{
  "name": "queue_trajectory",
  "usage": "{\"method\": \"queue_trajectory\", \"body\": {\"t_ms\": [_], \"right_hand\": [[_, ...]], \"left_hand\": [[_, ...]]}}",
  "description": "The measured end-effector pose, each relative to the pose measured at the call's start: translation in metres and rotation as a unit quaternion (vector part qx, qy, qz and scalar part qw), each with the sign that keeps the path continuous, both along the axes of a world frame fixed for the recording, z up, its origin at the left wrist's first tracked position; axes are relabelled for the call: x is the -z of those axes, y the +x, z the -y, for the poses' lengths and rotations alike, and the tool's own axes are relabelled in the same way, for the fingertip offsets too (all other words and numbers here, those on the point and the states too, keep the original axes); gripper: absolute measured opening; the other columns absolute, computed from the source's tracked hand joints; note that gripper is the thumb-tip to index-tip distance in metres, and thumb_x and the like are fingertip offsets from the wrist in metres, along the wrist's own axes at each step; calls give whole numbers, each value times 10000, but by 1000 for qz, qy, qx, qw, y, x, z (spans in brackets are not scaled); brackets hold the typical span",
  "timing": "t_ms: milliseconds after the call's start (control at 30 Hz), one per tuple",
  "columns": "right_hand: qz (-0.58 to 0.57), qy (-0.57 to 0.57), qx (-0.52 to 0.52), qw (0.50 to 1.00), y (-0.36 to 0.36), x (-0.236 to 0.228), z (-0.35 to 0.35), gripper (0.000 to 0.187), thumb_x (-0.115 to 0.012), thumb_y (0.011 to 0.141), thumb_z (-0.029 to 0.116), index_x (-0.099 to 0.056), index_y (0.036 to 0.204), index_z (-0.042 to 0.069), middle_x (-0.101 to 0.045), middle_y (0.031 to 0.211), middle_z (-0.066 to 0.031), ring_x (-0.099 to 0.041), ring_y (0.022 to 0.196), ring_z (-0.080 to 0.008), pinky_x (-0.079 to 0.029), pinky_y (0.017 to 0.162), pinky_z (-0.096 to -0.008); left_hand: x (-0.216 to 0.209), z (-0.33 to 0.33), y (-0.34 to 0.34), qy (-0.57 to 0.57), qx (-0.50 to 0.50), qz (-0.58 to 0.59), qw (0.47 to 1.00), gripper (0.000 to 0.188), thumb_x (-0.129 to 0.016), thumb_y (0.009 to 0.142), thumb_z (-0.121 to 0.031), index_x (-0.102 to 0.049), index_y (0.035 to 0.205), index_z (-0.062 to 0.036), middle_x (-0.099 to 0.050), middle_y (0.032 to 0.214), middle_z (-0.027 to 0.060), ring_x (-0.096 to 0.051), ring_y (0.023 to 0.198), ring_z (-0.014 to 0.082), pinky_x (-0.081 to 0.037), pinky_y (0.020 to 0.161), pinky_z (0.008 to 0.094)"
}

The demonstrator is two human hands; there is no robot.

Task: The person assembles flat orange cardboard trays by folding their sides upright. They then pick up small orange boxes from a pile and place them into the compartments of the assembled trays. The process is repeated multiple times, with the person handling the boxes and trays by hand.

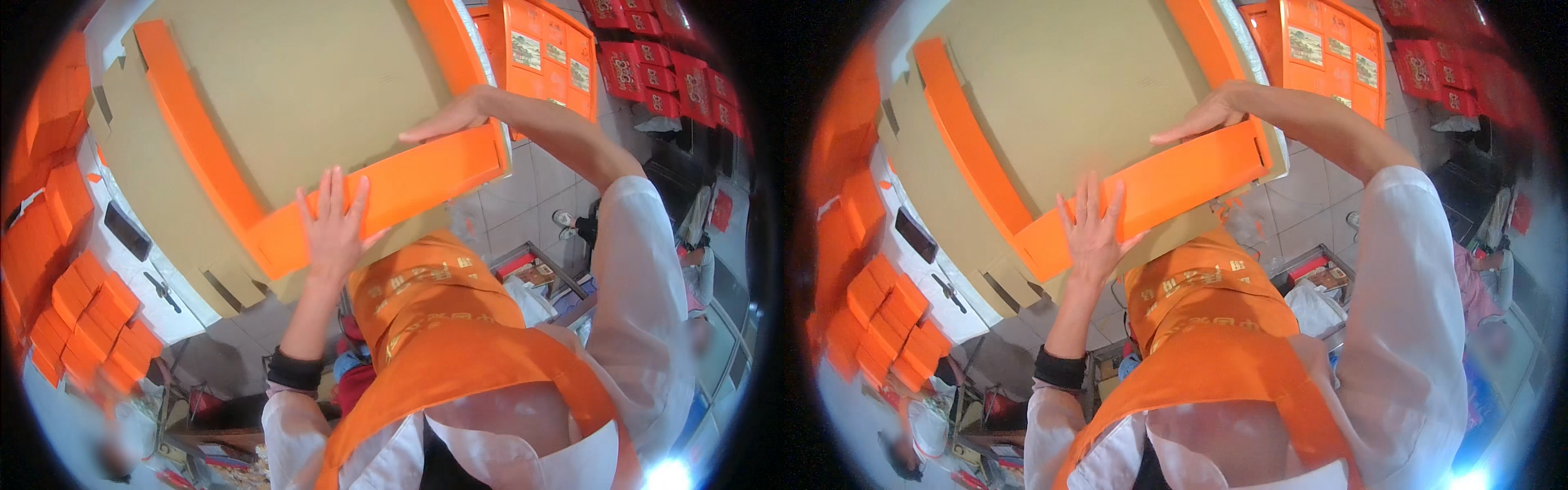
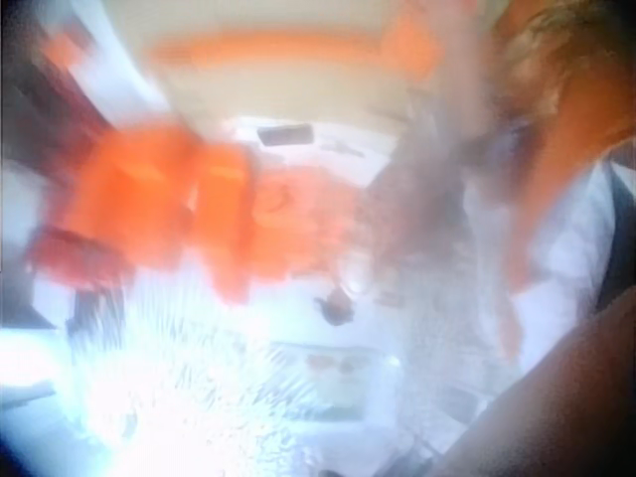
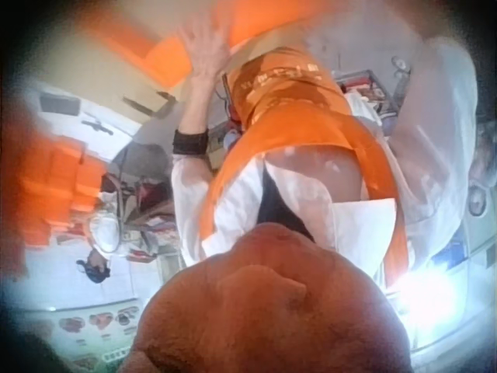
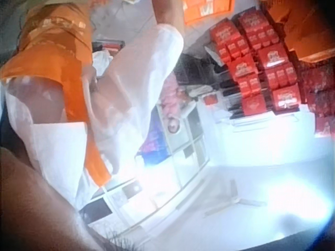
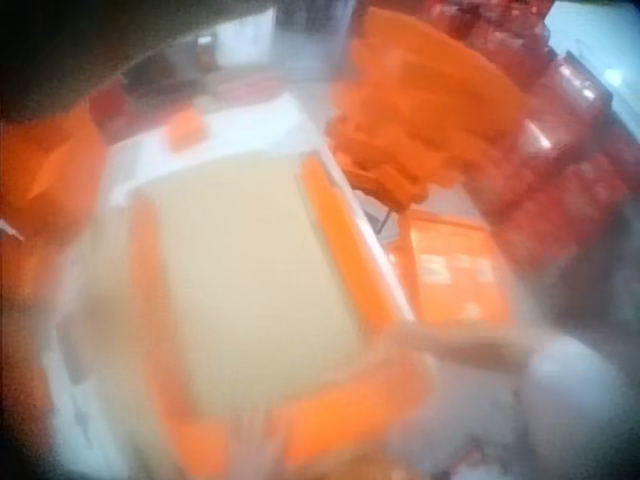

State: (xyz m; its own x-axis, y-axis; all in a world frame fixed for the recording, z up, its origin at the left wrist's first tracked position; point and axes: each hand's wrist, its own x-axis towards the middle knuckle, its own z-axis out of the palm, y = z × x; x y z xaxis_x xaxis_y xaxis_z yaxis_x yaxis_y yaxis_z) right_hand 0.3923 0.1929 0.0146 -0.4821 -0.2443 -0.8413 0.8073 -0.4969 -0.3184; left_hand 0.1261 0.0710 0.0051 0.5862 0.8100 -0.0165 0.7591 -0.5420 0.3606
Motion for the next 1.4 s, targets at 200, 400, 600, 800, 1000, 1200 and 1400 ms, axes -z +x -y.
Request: {"method": "queue_trajectory", "body": {"t_ms": [200,400,600,800,1000,1200,1400], "right_hand": [[16,175,-180,968,6,-6,-5,715,-334,861,606,-379,1289,35,-383,1323,-110,-393,1186,-260,-350,975,-381],[-66,759,-155,629,19,-40,123,483,-568,786,298,-469,1173,27,-493,1158,-148,-463,1081,-305,-389,893,-391],[41,763,-132,631,24,7,140,518,-667,656,195,-490,1122,56,-535,1057,-115,-511,1009,-266,-414,847,-356],[21,607,-135,783,24,-3,122,493,-661,703,253,-507,1147,104,-561,1050,-77,-534,968,-256,-436,813,-367],[0,682,-105,724,18,-5,125,793,-763,588,287,-392,1268,122,-466,1231,-83,-432,1144,-243,-321,970,-423],[25,708,-126,694,14,1,134,923,-777,560,305,-310,1338,137,-388,1324,-60,-354,1231,-232,-217,1046,-458],[28,739,-136,659,12,2,138,902,-770,561,315,-329,1327,136,-408,1299,-49,-359,1222,-222,-197,1057,-486]], "left_hand": [[4,-2,1,-101,39,-15,994,854,-708,646,-491,-368,1326,-101,-362,1353,144,-337,1257,283,-226,1009,564],[5,-3,0,-120,59,7,991,830,-695,669,-475,-393,1274,7,-399,1314,158,-370,1225,286,-266,1016,492],[2,10,0,-90,30,-36,995,787,-763,606,-328,-423,1225,20,-438,1254,172,-410,1166,320,-313,986,452],[-1,-4,-3,-172,47,-57,982,804,-786,560,-289,-426,1220,-4,-463,1148,161,-446,1057,329,-357,915,425],[-12,-14,-2,-135,48,-20,990,878,-782,576,-344,-379,1285,-20,-452,1147,180,-422,1070,337,-337,927,433],[1,-40,-10,-226,77,-18,971,750,-678,677,-516,-483,1172,12,-507,1028,161,-488,962,257,-396,865,373],[31,-84,-11,-653,-23,19,757,515,-589,793,-520,-610,829,-6,-596,718,13,-507,605,75,-430,533,238]]}}
